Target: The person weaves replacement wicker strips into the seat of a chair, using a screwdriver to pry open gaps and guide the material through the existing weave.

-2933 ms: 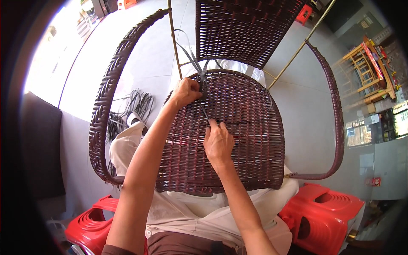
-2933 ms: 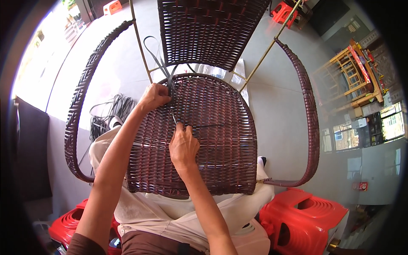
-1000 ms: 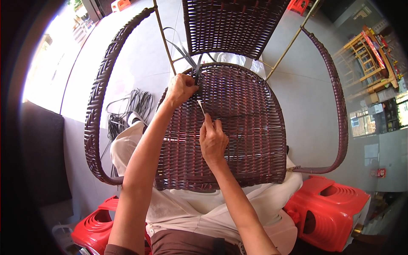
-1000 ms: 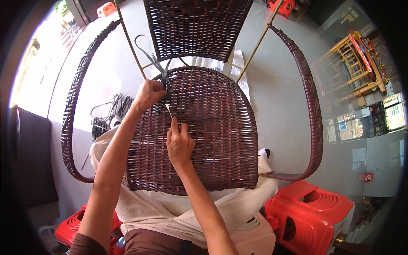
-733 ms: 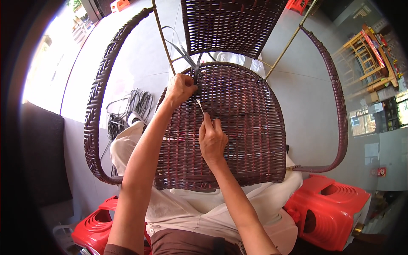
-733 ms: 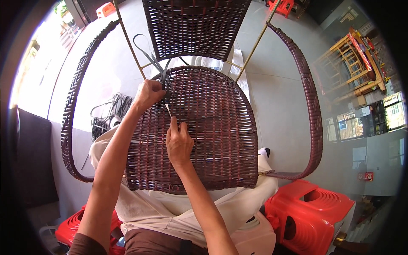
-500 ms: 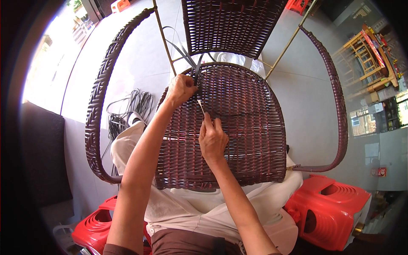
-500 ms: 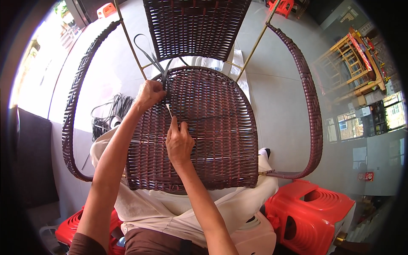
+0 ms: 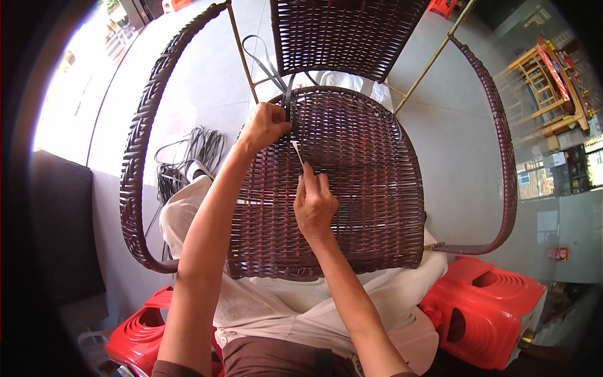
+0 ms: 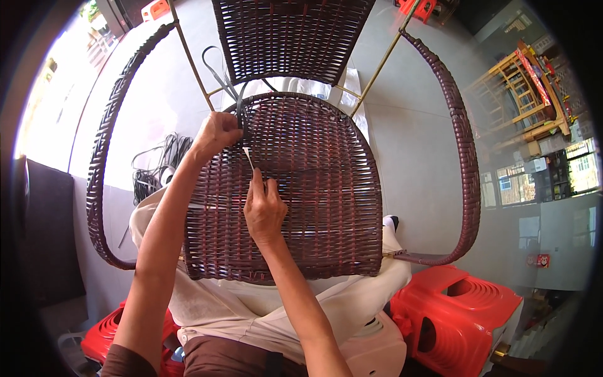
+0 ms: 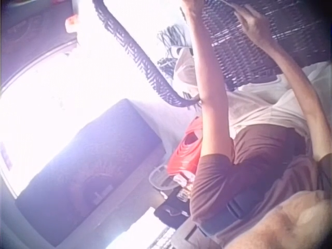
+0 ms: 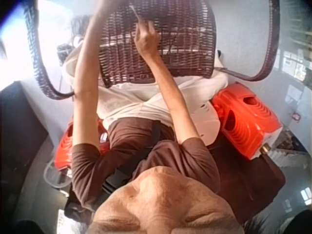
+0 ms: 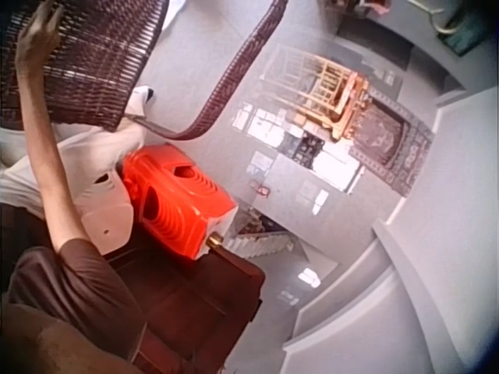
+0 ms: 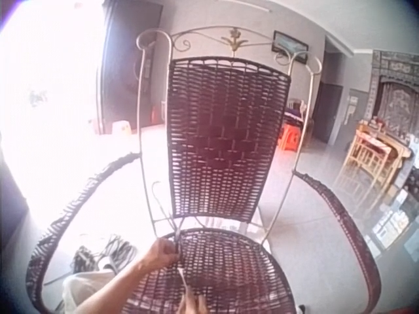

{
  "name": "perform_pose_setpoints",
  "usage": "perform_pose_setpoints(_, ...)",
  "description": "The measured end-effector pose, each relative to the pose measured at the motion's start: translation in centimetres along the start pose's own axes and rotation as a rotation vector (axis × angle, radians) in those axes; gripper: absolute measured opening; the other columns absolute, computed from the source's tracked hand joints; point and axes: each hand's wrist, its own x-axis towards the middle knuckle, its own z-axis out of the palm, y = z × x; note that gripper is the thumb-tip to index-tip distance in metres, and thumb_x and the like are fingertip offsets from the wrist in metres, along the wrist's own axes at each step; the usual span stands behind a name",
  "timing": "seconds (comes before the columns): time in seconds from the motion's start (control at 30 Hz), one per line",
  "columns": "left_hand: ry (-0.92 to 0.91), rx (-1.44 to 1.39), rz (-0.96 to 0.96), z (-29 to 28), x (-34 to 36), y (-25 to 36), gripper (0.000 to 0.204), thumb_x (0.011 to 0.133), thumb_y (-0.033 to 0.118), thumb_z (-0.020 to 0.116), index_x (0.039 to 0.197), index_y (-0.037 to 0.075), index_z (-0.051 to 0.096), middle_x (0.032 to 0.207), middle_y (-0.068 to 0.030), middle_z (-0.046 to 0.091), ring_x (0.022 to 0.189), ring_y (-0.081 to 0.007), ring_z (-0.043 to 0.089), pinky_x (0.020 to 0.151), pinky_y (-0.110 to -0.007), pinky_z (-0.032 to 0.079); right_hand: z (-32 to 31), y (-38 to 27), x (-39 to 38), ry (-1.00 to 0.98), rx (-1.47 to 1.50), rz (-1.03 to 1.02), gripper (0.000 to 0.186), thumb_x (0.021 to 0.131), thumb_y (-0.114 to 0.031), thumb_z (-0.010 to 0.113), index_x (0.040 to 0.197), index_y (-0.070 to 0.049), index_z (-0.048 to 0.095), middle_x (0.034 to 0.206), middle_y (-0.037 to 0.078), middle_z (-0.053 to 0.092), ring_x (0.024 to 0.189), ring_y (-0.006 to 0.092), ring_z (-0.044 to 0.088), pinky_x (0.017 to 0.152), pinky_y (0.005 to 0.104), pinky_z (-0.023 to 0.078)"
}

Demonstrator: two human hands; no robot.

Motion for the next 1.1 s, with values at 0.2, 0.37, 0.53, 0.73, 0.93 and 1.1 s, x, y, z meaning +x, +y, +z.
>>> perform_pose_setpoints(0.2, 0.033, 0.043, 0.033, 0.3, -0.1, 0.2, 0.011, 0.068, 0.005, 0.066, 0.072, -0.004, 0.062, 0.061, -0.0092, 0.058, 0.054, -0.0131, 0.051, 0.054, -0.030, 0.044, -0.2, -0.1, 0.1, -0.002, 0.025, 0.028, 0.021, 0.084, -0.005, 0.054, 0.102, 0.003, 0.060, 0.070, 0.011, 0.054, 0.047, 0.0182, 0.057, 0.037, 0.0261, 0.047)
perform_pose_setpoints(0.37, 0.024, -0.030, -0.034, 0.6, 0.3, -0.1, 0.013, 0.070, 0.004, 0.065, 0.080, -0.004, 0.065, 0.067, -0.0122, 0.063, 0.059, -0.0135, 0.057, 0.059, -0.028, 0.046, 0.0, 0.1, 0.2, 0.031, 0.015, 0.017, 0.023, 0.081, -0.002, 0.056, 0.103, 0.001, 0.059, 0.070, 0.010, 0.056, 0.046, 0.0161, 0.056, 0.039, 0.0251, 0.046)
perform_pose_setpoints(0.53, -0.006, 0.083, -0.007, 0.6, 0.9, -0.6, 0.013, 0.070, 0.008, 0.064, 0.076, -0.004, 0.064, 0.064, -0.0131, 0.061, 0.059, -0.0180, 0.058, 0.060, -0.033, 0.047, 0.1, 0.0, 0.0, 0.028, 0.013, 0.020, 0.024, 0.080, -0.002, 0.057, 0.104, 0.000, 0.059, 0.071, 0.009, 0.055, 0.049, 0.0173, 0.057, 0.040, 0.0261, 0.047)
perform_pose_setpoints(0.73, 0.000, 0.218, -0.010, 0.6, 0.7, -0.5, 0.014, 0.066, 0.010, 0.065, 0.067, -0.003, 0.060, 0.061, -0.0135, 0.059, 0.058, -0.0183, 0.058, 0.059, -0.033, 0.046, -0.1, 0.0, 0.0, 0.004, 0.022, 0.043, 0.023, 0.081, -0.003, 0.057, 0.104, 0.000, 0.058, 0.072, 0.010, 0.055, 0.049, 0.0174, 0.057, 0.041, 0.0262, 0.047)
perform_pose_setpoints(0.93, -0.005, 0.053, 0.061, 0.7, 0.6, -1.0, 0.017, 0.065, 0.008, 0.064, 0.077, -0.003, 0.064, 0.065, -0.0110, 0.061, 0.058, -0.0171, 0.056, 0.058, -0.030, 0.046, 0.0, 0.1, 0.1, 0.034, 0.049, 0.026, 0.023, 0.081, -0.002, 0.056, 0.104, 0.001, 0.058, 0.072, 0.010, 0.056, 0.050, 0.0177, 0.058, 0.042, 0.0263, 0.047)
perform_pose_setpoints(1.1, -0.028, -0.081, 0.071, 0.1, 0.3, -0.5, 0.024, 0.068, 0.008, 0.062, 0.089, -0.004, 0.064, 0.071, -0.0100, 0.063, 0.058, -0.0163, 0.056, 0.057, -0.030, 0.046, -0.1, 0.0, 0.1, 0.019, 0.053, 0.042, 0.023, 0.081, -0.002, 0.056, 0.103, 0.001, 0.059, 0.073, 0.011, 0.057, 0.050, 0.0184, 0.058, 0.042, 0.0269, 0.047)
